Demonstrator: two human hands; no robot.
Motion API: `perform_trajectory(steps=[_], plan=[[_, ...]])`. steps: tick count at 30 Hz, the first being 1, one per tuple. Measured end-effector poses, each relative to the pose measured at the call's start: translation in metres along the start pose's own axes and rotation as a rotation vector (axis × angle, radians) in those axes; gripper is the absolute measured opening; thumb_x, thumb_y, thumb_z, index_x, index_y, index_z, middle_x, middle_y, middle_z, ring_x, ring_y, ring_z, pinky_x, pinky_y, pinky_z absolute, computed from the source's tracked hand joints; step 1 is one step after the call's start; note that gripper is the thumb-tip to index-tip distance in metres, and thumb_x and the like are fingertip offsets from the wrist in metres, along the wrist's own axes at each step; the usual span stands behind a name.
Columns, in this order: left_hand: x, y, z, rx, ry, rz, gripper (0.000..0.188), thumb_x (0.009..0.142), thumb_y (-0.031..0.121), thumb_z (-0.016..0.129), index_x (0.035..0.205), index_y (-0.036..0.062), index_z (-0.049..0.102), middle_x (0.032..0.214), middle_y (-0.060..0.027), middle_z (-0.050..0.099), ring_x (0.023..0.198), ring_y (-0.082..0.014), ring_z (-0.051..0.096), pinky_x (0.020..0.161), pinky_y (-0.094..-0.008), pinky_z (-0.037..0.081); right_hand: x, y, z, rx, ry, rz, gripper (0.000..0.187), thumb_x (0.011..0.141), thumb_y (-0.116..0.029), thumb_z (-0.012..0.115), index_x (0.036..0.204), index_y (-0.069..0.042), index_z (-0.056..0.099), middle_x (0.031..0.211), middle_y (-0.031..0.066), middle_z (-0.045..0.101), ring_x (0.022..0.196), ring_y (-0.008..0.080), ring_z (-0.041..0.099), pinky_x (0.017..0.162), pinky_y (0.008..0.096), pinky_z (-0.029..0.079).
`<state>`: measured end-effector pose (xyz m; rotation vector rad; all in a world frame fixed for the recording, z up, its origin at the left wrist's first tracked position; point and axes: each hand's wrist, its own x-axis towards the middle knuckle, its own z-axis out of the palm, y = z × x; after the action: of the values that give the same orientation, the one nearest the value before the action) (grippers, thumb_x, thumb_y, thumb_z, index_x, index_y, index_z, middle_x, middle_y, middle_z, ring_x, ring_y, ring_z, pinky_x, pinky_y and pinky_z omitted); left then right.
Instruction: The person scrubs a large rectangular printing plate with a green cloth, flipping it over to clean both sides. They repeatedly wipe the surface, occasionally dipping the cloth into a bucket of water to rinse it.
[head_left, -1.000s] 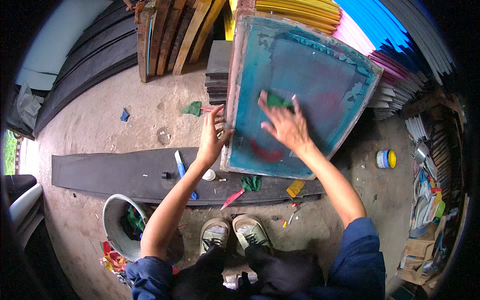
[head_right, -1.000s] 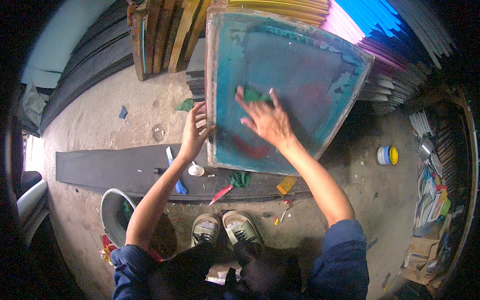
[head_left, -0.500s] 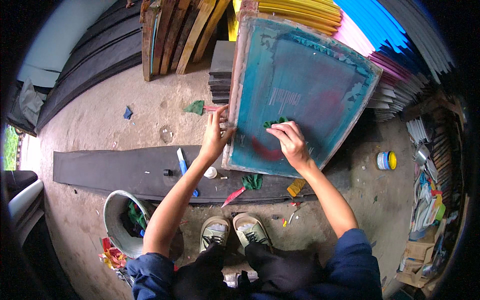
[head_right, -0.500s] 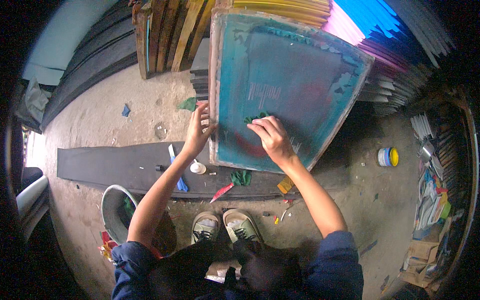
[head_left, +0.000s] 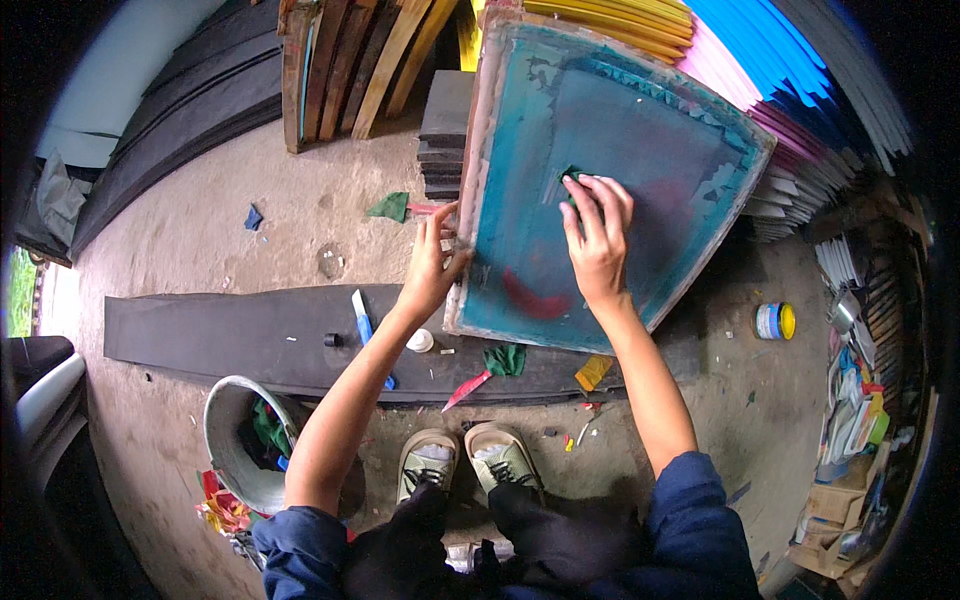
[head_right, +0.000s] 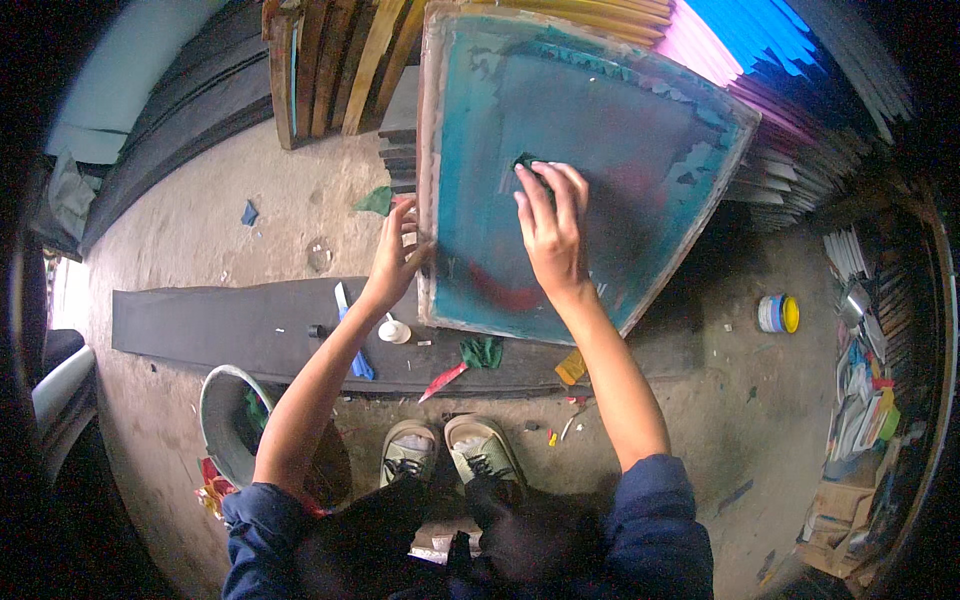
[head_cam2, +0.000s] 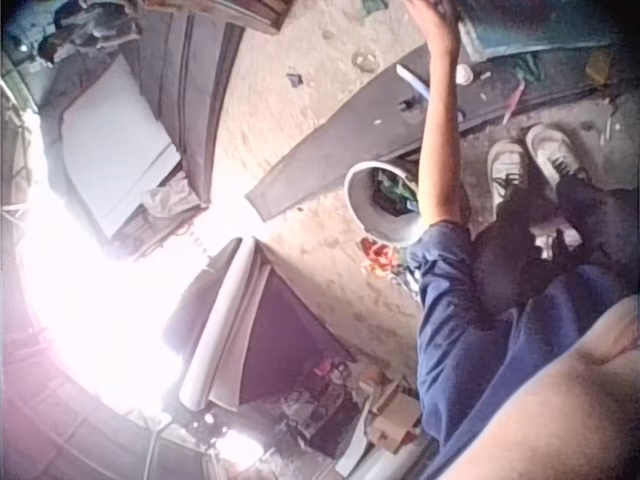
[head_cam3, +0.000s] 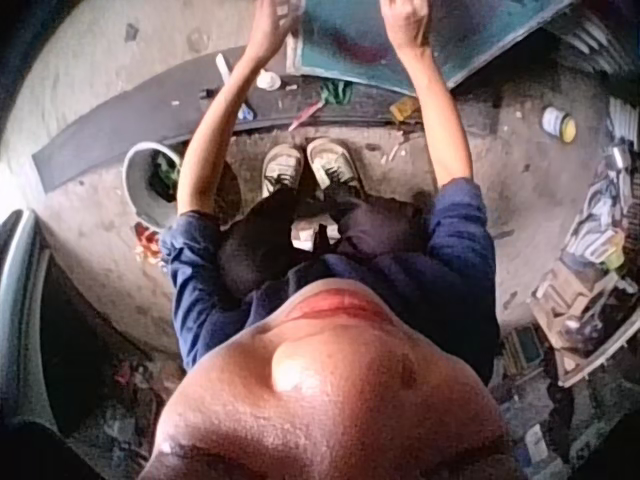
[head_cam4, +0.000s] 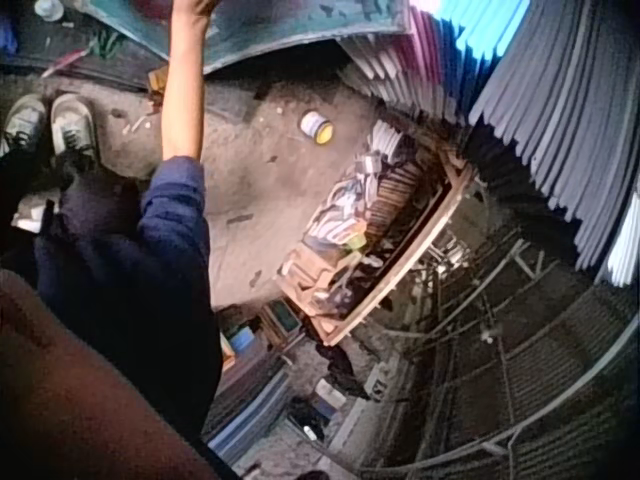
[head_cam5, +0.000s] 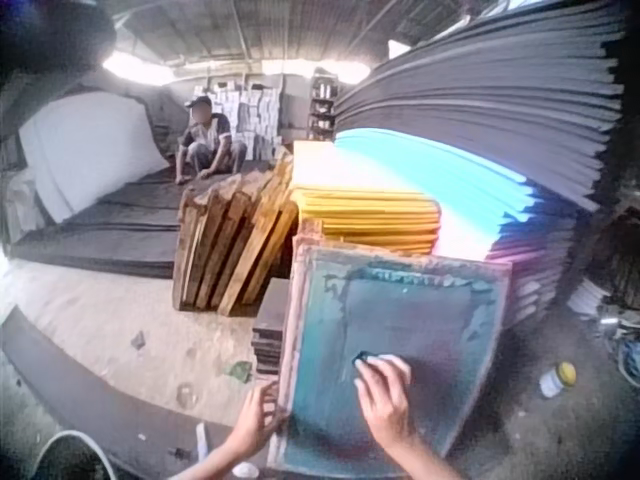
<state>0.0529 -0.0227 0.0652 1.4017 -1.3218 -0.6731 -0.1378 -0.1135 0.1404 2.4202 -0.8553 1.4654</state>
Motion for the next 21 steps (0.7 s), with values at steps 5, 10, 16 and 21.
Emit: perform_trajectory(steps=[5, 10, 16, 21], plan=[[0.0, -0.001, 0.005, 0.022, 0.024, 0.026, 0.064, 0.076, -0.002, 0.059, 0.13, 0.011, 0.029, 0.118, -0.0144, 0.036, 0.103, -0.0262, 0.045, 0.081, -0.0349, 0.05, 0.029, 0.028, 0.009, 0.053, 0.09, -0.072, 0.023, 0.066, 0.003, 0.066, 0.088, -0.005, 0.064, 0.085, 0.0071, 0.059, 0.085, 0.0238, 0.056, 0.073, 0.0329, 0.046], [0.001, 0.001, 0.004, 0.011, -0.007, -0.008, 0.063, 0.076, -0.002, 0.058, 0.13, 0.0105, 0.029, 0.12, -0.0155, 0.034, 0.105, -0.0271, 0.044, 0.082, -0.0358, 0.05, -0.022, 0.02, 0.023, 0.26, -0.339, -0.615, 0.016, 0.063, 0.0, 0.057, 0.079, -0.001, 0.06, 0.077, 0.0076, 0.058, 0.086, 0.0225, 0.057, 0.075, 0.0303, 0.049], [-0.002, -0.001, 0.005, 0.018, -0.025, -0.012, 0.063, 0.077, -0.002, 0.058, 0.13, 0.0101, 0.028, 0.12, -0.0164, 0.035, 0.103, -0.0281, 0.045, 0.081, -0.0352, 0.05, 0.025, 0.024, 0.019, 0.123, -0.107, -0.24, 0.023, 0.063, 0.003, 0.059, 0.085, -0.002, 0.063, 0.08, 0.0078, 0.057, 0.082, 0.0232, 0.054, 0.072, 0.0298, 0.048], [0.004, -0.002, -0.005, 0.058, -0.072, 0.0, 0.063, 0.076, -0.002, 0.058, 0.13, 0.009, 0.028, 0.118, -0.018, 0.037, 0.101, -0.0288, 0.047, 0.076, -0.0326, 0.052, 0.003, 0.039, 0.008, 0.205, -0.414, -0.608, 0.02, 0.063, 0.002, 0.059, 0.082, -0.002, 0.063, 0.078, 0.0068, 0.057, 0.081, 0.0225, 0.055, 0.074, 0.032, 0.049]])
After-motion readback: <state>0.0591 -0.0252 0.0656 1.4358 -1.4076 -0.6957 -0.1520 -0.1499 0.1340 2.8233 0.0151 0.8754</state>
